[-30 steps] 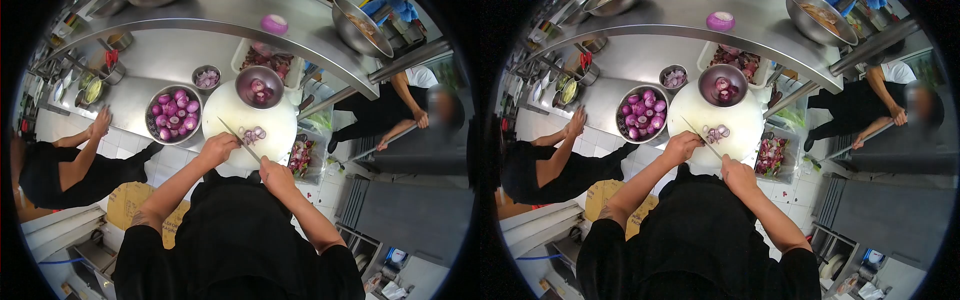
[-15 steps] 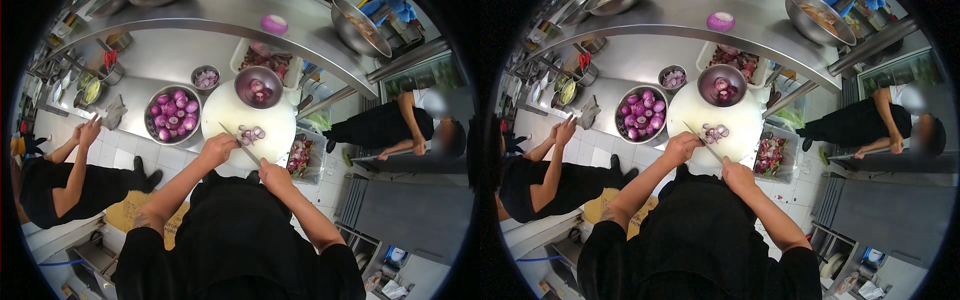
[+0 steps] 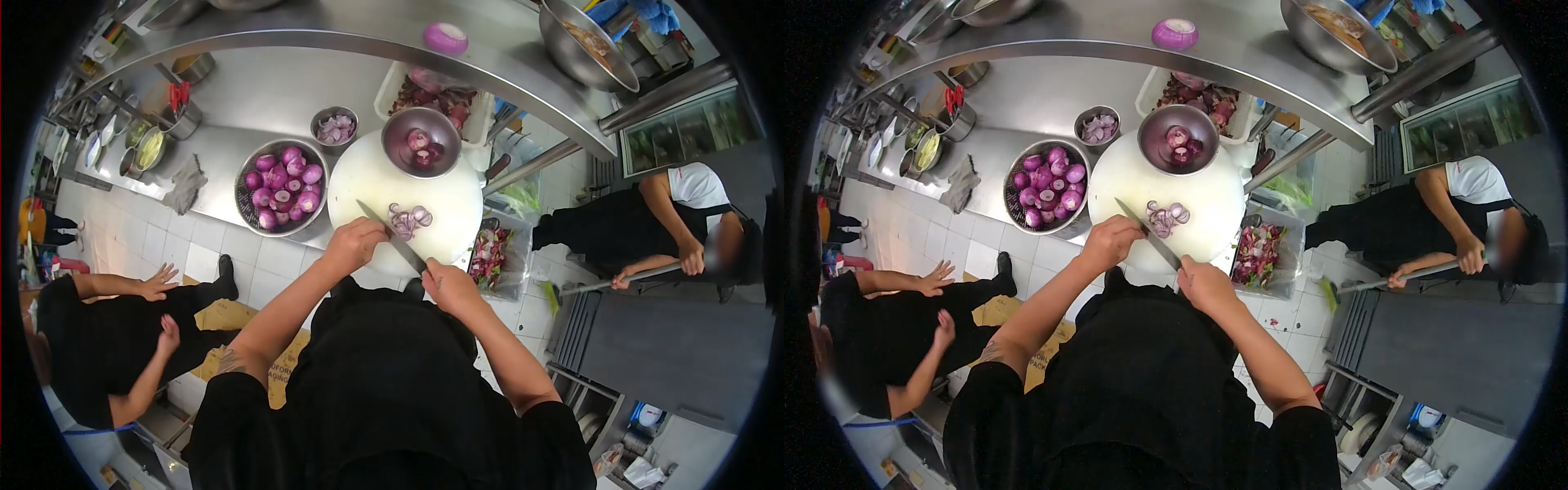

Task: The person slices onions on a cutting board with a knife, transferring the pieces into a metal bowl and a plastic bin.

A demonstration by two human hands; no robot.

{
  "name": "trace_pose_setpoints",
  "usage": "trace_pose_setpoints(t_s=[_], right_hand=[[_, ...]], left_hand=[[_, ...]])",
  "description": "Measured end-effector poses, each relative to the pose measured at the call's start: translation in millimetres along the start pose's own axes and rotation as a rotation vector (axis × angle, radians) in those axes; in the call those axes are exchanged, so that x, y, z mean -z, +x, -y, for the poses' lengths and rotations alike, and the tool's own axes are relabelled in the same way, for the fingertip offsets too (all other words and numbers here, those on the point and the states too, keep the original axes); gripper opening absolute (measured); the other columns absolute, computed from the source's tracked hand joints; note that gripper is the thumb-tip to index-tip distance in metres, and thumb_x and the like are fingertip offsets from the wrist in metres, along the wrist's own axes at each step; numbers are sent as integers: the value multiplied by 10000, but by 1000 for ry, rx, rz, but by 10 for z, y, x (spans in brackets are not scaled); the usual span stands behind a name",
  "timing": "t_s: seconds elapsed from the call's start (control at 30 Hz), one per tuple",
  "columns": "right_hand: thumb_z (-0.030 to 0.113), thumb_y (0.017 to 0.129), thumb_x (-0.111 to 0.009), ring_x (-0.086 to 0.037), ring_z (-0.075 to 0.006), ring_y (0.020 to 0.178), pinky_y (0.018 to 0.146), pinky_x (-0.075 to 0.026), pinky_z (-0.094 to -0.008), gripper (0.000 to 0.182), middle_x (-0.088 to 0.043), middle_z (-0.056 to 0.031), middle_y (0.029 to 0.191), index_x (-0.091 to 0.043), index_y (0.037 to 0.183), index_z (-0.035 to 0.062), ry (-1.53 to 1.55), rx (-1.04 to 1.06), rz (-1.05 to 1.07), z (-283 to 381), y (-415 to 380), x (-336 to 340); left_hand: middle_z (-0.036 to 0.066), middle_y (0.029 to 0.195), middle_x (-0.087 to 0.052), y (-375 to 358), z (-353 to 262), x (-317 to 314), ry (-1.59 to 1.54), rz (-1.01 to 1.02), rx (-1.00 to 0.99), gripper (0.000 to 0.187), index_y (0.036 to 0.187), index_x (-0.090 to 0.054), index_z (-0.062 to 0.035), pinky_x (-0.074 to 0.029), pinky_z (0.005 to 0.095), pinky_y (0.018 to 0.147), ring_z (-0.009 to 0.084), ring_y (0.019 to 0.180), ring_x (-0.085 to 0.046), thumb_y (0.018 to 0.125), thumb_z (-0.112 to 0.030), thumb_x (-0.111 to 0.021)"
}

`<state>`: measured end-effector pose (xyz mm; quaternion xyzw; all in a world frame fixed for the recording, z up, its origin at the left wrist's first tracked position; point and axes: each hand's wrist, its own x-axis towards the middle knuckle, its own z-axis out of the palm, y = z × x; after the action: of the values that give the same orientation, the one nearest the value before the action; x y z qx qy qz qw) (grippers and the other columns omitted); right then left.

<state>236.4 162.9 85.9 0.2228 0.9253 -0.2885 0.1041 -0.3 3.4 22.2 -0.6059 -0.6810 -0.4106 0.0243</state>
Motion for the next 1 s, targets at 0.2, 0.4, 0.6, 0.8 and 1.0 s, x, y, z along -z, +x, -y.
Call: trace_pose_setpoints(t_s=[0.2,0.4,0.6,0.8,1.0], right_hand=[[275,1097,-630,-730,-526,863,779,-555,-642,234,-740,-279,864,-599,1115,44,59,-50,27,-93,-244,277],[277,1093,-635,-725,-530,892,804,-548,-625,259,-740,-291,889,-617,1073,20,112,48,94,-41,-98,57],[284,1114,-649,-671,-432,691,682,-529,-536,301,-685,-252,801,-589,1029,2,305,88,56,-247,123,-162],[304,1130,-609,-738,-399,710,686,-557,-526,320,-712,-246,807,-584,1073,-10,416,-243,167,-376,-57,291],[210,1092,-620,-746,-486,787,734,-581,-627,184,-755,-248,863,-561,1106,36,12,-39,-67,-96,-120,262]], left_hand=[[64,1088,-789,169,-187,169,-36,-13,14,257,1033,-816,-88,-634,411,834,293,987,-756,824,52,-762],[85,1140,-749,995,-492,-259,96,249,-29,306,1145,-788,-113,-607,421,916,311,1099,-724,857,-10,-806],[118,1103,-729,1165,-246,-413,-90,415,168,361,1216,-740,-85,-606,413,926,344,1065,-734,874,-22,-836],[159,1146,-715,310,-200,-186,-468,-51,384,387,1178,-675,-32,-586,428,966,358,1063,-737,852,36,-874],[139,1208,-717,-12,-250,56,13,-34,150,388,1156,-698,-59,-574,450,960,371,1116,-696,818,18,-873]])
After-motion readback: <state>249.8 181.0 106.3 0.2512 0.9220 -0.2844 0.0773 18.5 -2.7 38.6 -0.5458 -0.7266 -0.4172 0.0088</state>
